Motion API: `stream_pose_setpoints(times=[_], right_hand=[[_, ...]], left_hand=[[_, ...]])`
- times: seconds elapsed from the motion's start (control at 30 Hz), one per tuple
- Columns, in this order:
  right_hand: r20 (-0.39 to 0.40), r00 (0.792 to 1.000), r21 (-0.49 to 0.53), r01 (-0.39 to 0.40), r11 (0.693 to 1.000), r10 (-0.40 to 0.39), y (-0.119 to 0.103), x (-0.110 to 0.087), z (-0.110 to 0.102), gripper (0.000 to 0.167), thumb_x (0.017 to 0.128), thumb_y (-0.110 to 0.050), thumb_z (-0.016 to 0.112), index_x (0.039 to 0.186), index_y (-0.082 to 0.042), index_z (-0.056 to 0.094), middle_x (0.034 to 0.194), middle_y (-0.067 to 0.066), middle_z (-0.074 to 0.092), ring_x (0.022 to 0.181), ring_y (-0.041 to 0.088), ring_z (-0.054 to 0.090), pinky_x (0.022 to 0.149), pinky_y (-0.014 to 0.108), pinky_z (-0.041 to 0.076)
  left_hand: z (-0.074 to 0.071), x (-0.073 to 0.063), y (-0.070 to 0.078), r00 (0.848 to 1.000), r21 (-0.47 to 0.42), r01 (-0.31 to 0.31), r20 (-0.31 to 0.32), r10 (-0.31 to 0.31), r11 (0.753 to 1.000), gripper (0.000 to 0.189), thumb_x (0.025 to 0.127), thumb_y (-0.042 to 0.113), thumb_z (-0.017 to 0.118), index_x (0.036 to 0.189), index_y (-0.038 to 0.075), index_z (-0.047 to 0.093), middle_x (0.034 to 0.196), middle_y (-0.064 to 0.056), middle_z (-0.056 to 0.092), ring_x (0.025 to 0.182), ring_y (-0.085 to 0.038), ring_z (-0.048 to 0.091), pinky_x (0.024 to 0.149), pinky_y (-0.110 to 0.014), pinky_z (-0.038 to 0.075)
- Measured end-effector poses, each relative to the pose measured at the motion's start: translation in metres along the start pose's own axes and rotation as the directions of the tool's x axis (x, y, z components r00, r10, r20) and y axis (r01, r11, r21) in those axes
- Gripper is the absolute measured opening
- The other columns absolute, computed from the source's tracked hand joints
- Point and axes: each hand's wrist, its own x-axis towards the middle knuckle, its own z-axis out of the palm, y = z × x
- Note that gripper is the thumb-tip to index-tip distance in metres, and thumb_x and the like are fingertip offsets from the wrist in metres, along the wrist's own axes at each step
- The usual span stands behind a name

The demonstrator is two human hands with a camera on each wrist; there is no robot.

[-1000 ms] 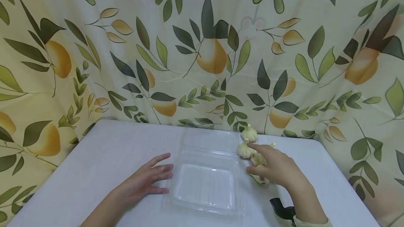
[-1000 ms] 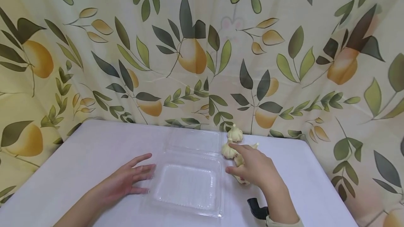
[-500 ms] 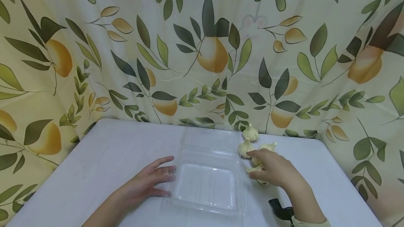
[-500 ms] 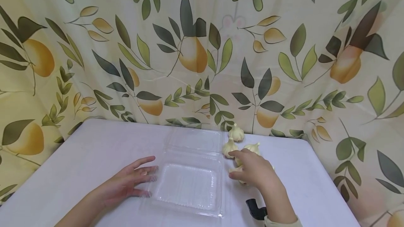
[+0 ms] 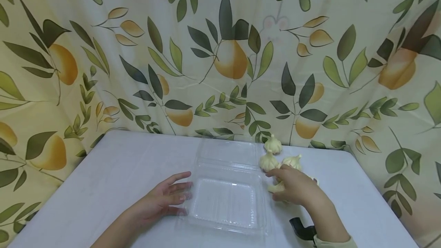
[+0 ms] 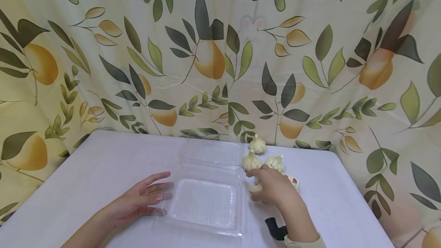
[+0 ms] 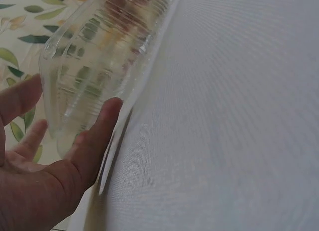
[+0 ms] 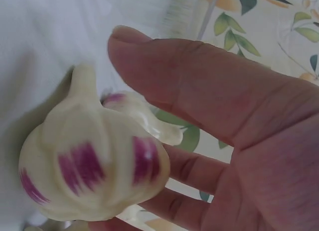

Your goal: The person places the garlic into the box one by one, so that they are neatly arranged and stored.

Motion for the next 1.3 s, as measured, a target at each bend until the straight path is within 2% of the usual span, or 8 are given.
stream_pose_setpoints(times=[0.13,0.27,0.57,0.83,1.1,1.17,1.3], right_hand=[[0.006,1.0,-0.023,0.021,1.0,-0.021,0.0,0.0,0.002,0.056,0.065,-0.021,0.091,0.117,-0.019,0.071,0.102,0.0,0.066,0.094,0.019,0.061,0.083,0.049,0.051],[0.01,1.0,-0.034,0.016,0.999,-0.015,-0.001,0.0,0.003,0.052,0.066,-0.015,0.089,0.115,-0.018,0.071,0.101,0.0,0.068,0.094,0.019,0.062,0.084,0.049,0.052],[-0.009,0.999,-0.022,0.038,0.999,-0.039,-0.001,-0.001,0.001,0.049,0.065,-0.004,0.082,0.111,-0.017,0.073,0.086,-0.002,0.061,0.079,0.014,0.052,0.07,0.037,0.046],[-0.051,0.998,-0.024,0.035,0.999,-0.036,-0.001,0.0,-0.003,0.045,0.066,-0.008,0.079,0.11,-0.016,0.075,0.094,0.002,0.062,0.081,0.016,0.055,0.069,0.038,0.049],[-0.09,0.992,-0.047,0.086,0.995,-0.09,-0.001,-0.003,-0.008,0.024,0.065,-0.011,0.079,0.089,-0.018,0.076,0.092,-0.004,0.066,0.082,0.016,0.058,0.072,0.039,0.049],[-0.097,0.992,-0.041,0.079,0.996,-0.083,0.0,-0.004,-0.011,0.025,0.065,-0.013,0.079,0.089,-0.018,0.075,0.09,-0.005,0.068,0.079,0.015,0.058,0.07,0.039,0.049],[-0.094,0.994,-0.014,0.055,0.998,-0.056,0.003,-0.006,-0.015,0.034,0.065,-0.014,0.079,0.099,-0.017,0.074,0.087,-0.004,0.068,0.075,0.014,0.055,0.066,0.037,0.047]], left_hand=[[0.0,0.001,0.0,1.0,-0.002,-0.006,0.006,0.006,1.0,0.075,0.095,0.005,0.063,0.158,0.013,0.023,0.16,-0.025,0.026,0.135,-0.033,0.046,0.093,-0.048,0.054],[0.0,0.001,0.0,1.0,-0.015,-0.013,0.028,0.014,1.0,0.077,0.095,0.003,0.063,0.158,0.012,0.021,0.16,-0.026,0.024,0.139,-0.035,0.042,0.094,-0.049,0.054],[0.002,0.001,0.0,0.998,-0.02,-0.012,0.059,0.013,1.0,0.081,0.093,0.003,0.066,0.159,0.011,0.02,0.162,-0.026,0.018,0.142,-0.039,0.038,0.095,-0.05,0.053],[0.006,-0.001,-0.001,0.999,-0.018,-0.007,0.048,0.008,1.0,0.082,0.091,0.002,0.067,0.158,0.012,0.021,0.162,-0.026,0.019,0.139,-0.037,0.041,0.094,-0.049,0.054],[0.007,-0.001,-0.001,0.998,-0.01,-0.015,0.058,0.016,1.0,0.083,0.09,0.0,0.066,0.159,0.011,0.02,0.162,-0.026,0.019,0.14,-0.038,0.04,0.094,-0.047,0.054],[0.007,-0.001,-0.001,0.998,-0.01,-0.015,0.061,0.015,1.0,0.083,0.09,0.0,0.066,0.159,0.012,0.02,0.162,-0.026,0.019,0.14,-0.038,0.04,0.094,-0.047,0.054],[0.007,-0.001,0.0,0.998,-0.01,-0.015,0.065,0.015,1.0,0.084,0.09,0.0,0.066,0.158,0.011,0.02,0.162,-0.026,0.018,0.14,-0.039,0.039,0.094,-0.047,0.054]])
